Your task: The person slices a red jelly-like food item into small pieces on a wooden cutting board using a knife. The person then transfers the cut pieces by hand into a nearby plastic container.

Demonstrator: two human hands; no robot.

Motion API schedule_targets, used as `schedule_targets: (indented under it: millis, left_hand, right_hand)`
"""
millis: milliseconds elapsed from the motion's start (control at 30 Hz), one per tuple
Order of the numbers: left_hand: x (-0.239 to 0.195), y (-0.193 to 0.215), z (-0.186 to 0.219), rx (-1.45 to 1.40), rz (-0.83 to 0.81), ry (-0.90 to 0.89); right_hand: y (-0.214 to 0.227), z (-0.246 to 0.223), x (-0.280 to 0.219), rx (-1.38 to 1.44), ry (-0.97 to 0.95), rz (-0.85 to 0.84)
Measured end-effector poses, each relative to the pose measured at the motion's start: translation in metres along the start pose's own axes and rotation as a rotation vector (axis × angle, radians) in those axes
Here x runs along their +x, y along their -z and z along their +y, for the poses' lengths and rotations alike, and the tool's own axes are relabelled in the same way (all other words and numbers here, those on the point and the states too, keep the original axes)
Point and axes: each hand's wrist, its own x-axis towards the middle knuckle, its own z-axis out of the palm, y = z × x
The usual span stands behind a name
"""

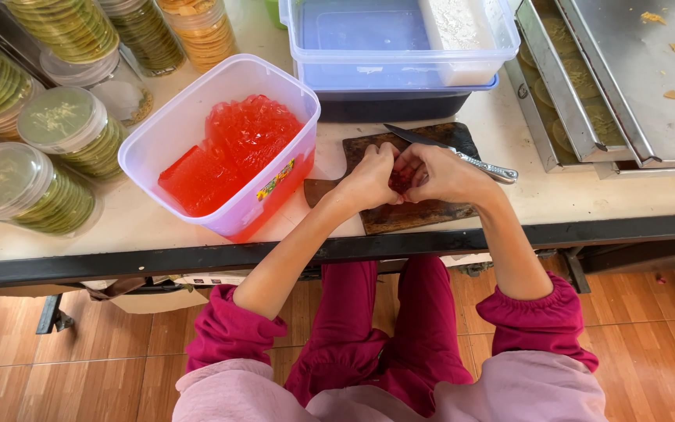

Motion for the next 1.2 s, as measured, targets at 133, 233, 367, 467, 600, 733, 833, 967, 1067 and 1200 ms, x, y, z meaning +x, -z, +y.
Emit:
schedule_targets:
  millis: [133,233,367,467,600,733,833,967,1067,1200]
  left_hand:
    - [0.003,0.009,-0.001,-0.027,-0.016,-0.001]
    - [0.012,0.012,-0.008,-0.062,-0.041,0.016]
    - [0.017,0.019,-0.008,-0.134,-0.049,0.028]
    - [0.029,0.016,-0.016,-0.226,-0.019,0.024]
    - [0.039,0.014,-0.022,-0.499,0.006,-0.029]
    - [0.035,0.014,-0.013,-0.565,-0.014,-0.036]
    - [0.038,0.012,-0.019,-0.604,-0.035,-0.018]
    - [0.041,0.007,-0.025,-0.82,-0.09,0.007]
    - [0.029,0.015,-0.014,-0.923,-0.108,0.027]
    - [0.019,0.023,-0.007,-1.044,-0.132,0.042]
  right_hand:
    - [-0.004,-0.001,0.002,0.156,0.037,-0.014]
    - [-0.003,0.007,0.005,0.309,0.076,-0.047]
    - [0.005,0.011,0.005,0.441,0.112,-0.112]
    - [0.013,0.016,0.007,0.506,0.142,-0.114]
    - [0.024,0.02,0.006,0.581,0.192,-0.103]
    - [0.025,0.019,0.001,0.608,0.199,-0.095]
    - [0.024,0.02,-0.001,0.638,0.186,-0.1]
    - [0.025,0.029,0.001,0.691,0.163,-0.124]
    - [0.027,0.038,0.003,0.734,0.151,-0.128]
    - [0.029,0.052,0.01,0.806,0.153,-0.134]
